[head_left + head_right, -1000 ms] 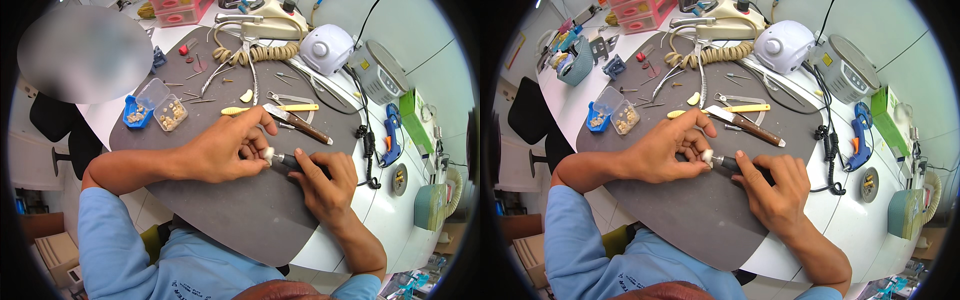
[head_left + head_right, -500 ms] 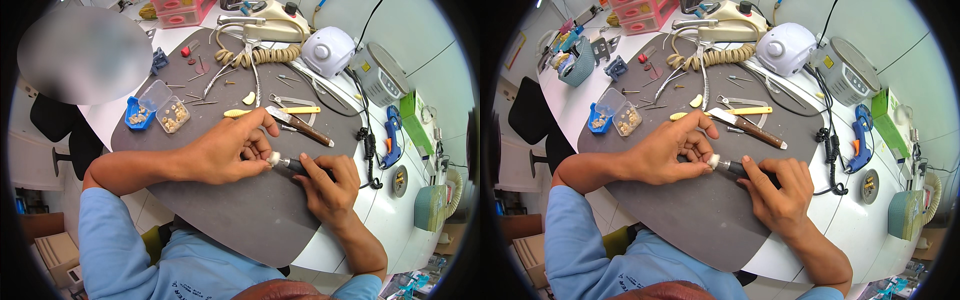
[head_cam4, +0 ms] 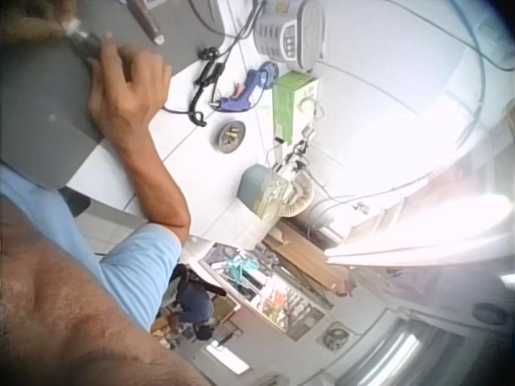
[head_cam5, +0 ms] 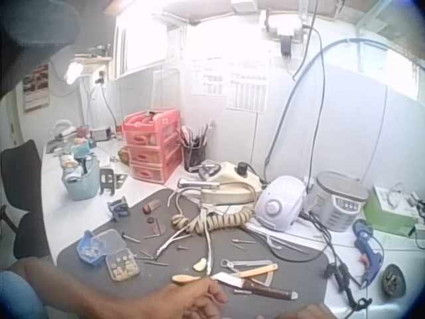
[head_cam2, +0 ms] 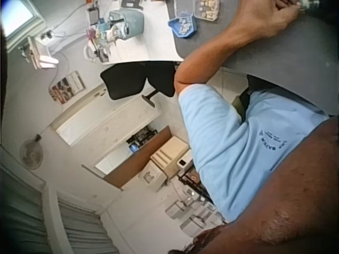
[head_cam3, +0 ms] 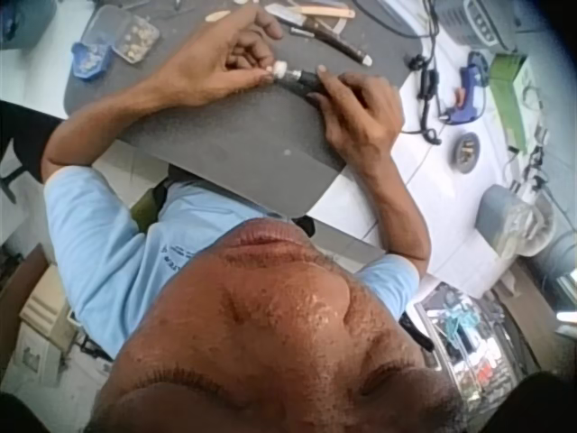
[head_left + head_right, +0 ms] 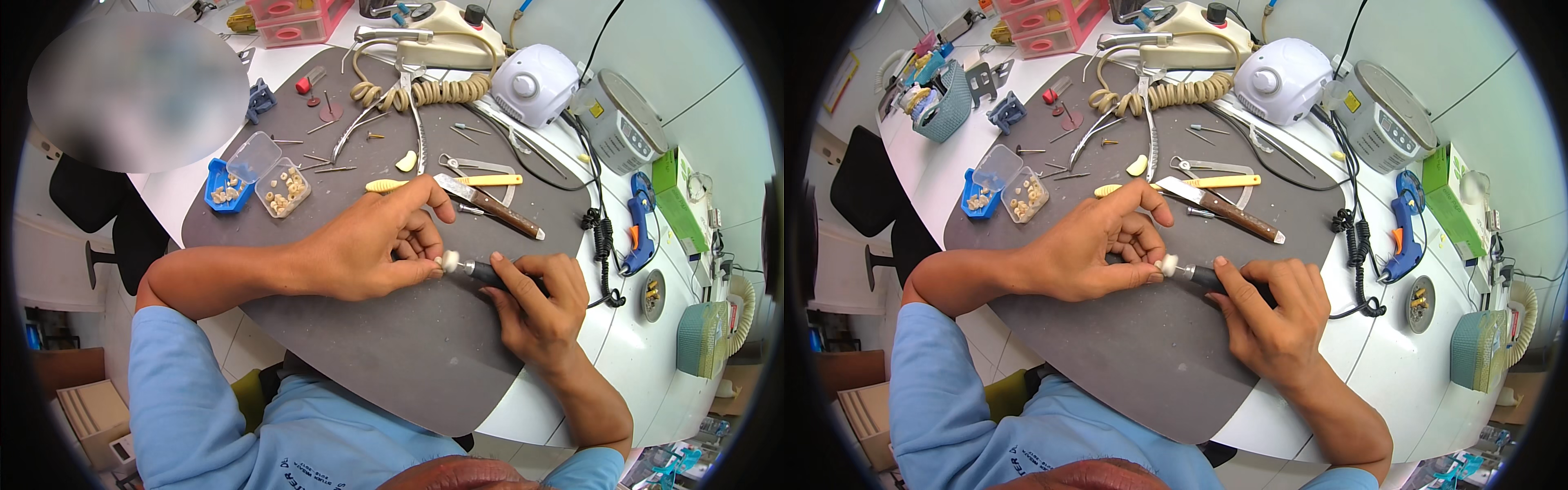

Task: The person polishes a small white dental crown using a hand-held rotary tool with a soft buffing attachment, occasionally picking up the crown from the workbench and turning it to reach different sides.

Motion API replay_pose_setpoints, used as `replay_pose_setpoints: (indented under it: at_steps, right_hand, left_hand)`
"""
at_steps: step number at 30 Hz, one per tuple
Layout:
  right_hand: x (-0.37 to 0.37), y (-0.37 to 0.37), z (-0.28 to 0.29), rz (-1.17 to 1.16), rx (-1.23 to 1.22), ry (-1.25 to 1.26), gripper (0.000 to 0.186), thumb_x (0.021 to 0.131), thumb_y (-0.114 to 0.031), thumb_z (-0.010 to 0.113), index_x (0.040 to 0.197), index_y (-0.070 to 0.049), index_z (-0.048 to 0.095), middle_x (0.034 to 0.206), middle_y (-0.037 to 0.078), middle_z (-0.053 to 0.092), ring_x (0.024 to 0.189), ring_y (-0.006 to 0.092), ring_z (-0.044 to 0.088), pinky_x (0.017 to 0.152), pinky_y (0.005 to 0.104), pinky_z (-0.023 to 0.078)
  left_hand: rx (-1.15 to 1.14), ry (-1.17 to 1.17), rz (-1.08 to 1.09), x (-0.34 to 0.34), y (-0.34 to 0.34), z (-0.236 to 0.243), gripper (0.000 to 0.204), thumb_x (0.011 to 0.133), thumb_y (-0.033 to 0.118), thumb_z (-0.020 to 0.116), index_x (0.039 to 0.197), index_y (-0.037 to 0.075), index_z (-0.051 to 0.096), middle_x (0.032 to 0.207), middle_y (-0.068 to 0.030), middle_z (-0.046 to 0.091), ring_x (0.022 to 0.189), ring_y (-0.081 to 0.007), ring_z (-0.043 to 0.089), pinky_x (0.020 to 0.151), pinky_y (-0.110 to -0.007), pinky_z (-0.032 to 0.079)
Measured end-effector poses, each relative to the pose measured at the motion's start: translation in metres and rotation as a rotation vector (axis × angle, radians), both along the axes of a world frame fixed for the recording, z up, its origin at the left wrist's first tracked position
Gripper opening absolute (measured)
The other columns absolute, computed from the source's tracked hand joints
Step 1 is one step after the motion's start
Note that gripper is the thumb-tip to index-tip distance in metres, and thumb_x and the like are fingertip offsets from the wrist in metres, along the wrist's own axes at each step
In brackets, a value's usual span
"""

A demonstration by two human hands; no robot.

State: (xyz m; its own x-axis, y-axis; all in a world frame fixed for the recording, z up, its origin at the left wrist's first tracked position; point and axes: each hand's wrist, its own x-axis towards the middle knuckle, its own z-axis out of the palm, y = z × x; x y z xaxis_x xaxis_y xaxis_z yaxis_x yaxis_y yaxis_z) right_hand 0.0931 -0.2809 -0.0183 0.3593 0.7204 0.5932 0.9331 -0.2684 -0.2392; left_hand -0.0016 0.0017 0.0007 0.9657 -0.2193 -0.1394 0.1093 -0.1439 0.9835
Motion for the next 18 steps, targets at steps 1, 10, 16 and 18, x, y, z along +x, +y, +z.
replay_pose_setpoints:
  at_steps: [1, 10, 16, 18]
  right_hand:
    - [-0.0006, -0.0003, 0.0005, 0.006, 0.004, 0.004, 0.055, 0.071, -0.014, 0.099, 0.124, -0.011, 0.087, 0.094, 0.003, 0.07, 0.077, 0.0221, 0.058, 0.068, 0.0395, 0.036]
    - [0.0004, -0.0005, -0.0005, 0.003, 0.0, 0.005, 0.054, 0.072, -0.012, 0.099, 0.124, -0.011, 0.087, 0.094, 0.003, 0.07, 0.077, 0.0222, 0.058, 0.068, 0.0396, 0.037]
    - [0.0002, -0.0011, 0.0001, 0.001, -0.004, 0.007, 0.054, 0.071, -0.012, 0.099, 0.124, -0.01, 0.087, 0.094, 0.003, 0.07, 0.077, 0.0222, 0.058, 0.068, 0.0395, 0.037]
    - [0.0, -0.001, 0.0002, -0.005, -0.012, 0.003, 0.053, 0.071, -0.012, 0.099, 0.123, -0.01, 0.087, 0.094, 0.003, 0.07, 0.077, 0.0223, 0.058, 0.068, 0.0395, 0.037]
  left_hand:
    - [-0.005, 0.004, -0.001, 0.0003, -0.0002, 0.0, 0.048, 0.104, -0.005, 0.075, 0.14, 0.0, 0.045, 0.109, -0.0126, 0.075, 0.102, -0.0142, 0.076, 0.087, -0.028, 0.062]
    - [-0.008, 0.0, 0.01, -0.0007, -0.0002, 0.001, 0.047, 0.104, -0.006, 0.074, 0.14, 0.0, 0.044, 0.108, -0.0124, 0.074, 0.101, -0.0141, 0.075, 0.087, -0.028, 0.062]
    - [0.0, -0.012, 0.001, -0.0004, 0.0002, 0.0011, 0.046, 0.105, -0.007, 0.073, 0.14, 0.0, 0.044, 0.108, -0.0126, 0.074, 0.101, -0.0142, 0.075, 0.087, -0.028, 0.062]
    - [-0.005, -0.012, 0.001, -0.0007, 0.0005, -0.0001, 0.046, 0.105, -0.007, 0.073, 0.14, 0.0, 0.044, 0.108, -0.0127, 0.074, 0.101, -0.0143, 0.075, 0.086, -0.028, 0.062]
